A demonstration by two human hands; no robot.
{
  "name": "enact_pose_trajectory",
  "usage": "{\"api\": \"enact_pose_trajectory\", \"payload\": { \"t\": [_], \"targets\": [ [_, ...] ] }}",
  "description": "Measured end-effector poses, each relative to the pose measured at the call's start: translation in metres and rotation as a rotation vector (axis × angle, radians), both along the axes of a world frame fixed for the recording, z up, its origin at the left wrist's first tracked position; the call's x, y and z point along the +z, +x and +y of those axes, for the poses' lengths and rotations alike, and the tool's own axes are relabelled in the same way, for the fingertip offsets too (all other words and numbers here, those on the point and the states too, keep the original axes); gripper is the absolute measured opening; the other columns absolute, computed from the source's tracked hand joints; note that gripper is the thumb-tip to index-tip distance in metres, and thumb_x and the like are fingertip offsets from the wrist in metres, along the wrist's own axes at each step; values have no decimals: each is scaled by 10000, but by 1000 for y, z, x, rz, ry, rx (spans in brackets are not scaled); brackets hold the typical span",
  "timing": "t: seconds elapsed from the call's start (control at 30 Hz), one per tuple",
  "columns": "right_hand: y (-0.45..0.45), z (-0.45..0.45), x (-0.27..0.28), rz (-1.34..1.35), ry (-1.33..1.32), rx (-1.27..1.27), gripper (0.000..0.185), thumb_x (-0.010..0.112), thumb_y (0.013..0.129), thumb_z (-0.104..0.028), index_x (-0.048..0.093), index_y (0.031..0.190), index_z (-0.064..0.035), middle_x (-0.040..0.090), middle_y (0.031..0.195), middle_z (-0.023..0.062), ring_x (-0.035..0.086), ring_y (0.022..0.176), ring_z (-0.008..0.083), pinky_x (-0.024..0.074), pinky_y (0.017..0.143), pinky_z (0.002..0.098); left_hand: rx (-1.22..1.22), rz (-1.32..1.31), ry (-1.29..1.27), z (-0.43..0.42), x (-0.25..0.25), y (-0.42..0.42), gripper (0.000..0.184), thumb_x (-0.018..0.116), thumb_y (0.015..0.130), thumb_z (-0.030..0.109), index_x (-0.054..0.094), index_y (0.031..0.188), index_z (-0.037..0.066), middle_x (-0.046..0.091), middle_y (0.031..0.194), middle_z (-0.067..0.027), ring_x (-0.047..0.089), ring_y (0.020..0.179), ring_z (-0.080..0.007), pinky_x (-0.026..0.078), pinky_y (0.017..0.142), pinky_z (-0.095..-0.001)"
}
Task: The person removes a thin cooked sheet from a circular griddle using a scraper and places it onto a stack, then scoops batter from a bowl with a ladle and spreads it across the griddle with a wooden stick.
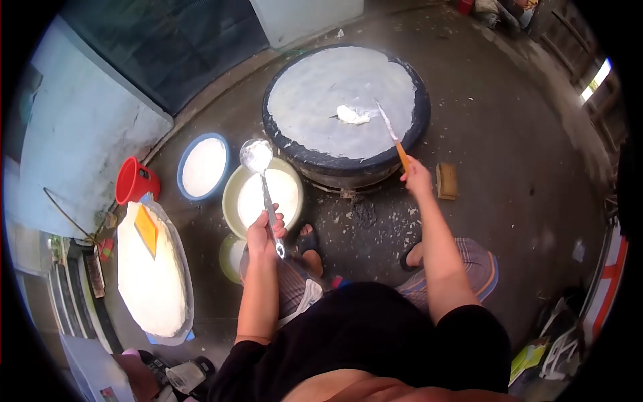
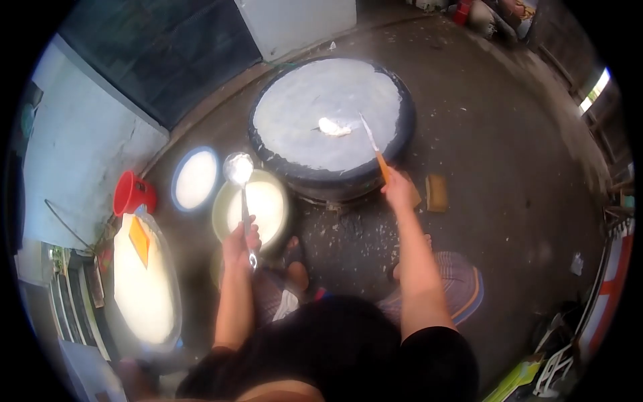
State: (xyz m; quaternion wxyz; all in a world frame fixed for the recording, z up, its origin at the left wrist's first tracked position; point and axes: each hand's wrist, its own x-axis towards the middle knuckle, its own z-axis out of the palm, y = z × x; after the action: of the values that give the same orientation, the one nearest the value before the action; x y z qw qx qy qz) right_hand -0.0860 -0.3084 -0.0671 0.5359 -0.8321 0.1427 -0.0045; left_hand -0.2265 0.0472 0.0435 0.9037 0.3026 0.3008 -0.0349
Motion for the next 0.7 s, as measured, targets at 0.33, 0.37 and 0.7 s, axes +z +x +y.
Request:
{"api": "enact_pose_trajectory", "payload": {
  "t": [0.33, 0.37, 0.7],
  "targets": [
    [-6, 47, -3, -238, -187, 19, 306, 408, 859, -91, 540, 1134, -113, 567, 599, 94, 554, 508, 130, 451, 543, 274, -184, -27, 304, -24, 46, -7, 268, 330, 881, 156, 425, 1055, -24, 498, 663, -117, 407, 462, -146, 329, 390, -250],
    [-11, 53, -22, -237, -177, 11, 311, 406, 858, -85, 536, 1139, -108, 567, 602, 98, 555, 510, 131, 453, 547, 273, -184, -46, 304, -26, 45, -5, 241, 330, 877, 157, 434, 1006, -17, 496, 633, -110, 396, 431, -144, 319, 368, -248],
    [-23, 107, 19, -121, -76, 86, 340, 397, 862, -93, 480, 1192, -83, 577, 620, 103, 565, 543, 162, 449, 577, 290, -283, 49, 643, -66, 14, 87, 250, 348, 890, 189, 464, 794, -11, 484, 576, -97, 392, 391, -147, 368, 366, -282]
  ]
}}
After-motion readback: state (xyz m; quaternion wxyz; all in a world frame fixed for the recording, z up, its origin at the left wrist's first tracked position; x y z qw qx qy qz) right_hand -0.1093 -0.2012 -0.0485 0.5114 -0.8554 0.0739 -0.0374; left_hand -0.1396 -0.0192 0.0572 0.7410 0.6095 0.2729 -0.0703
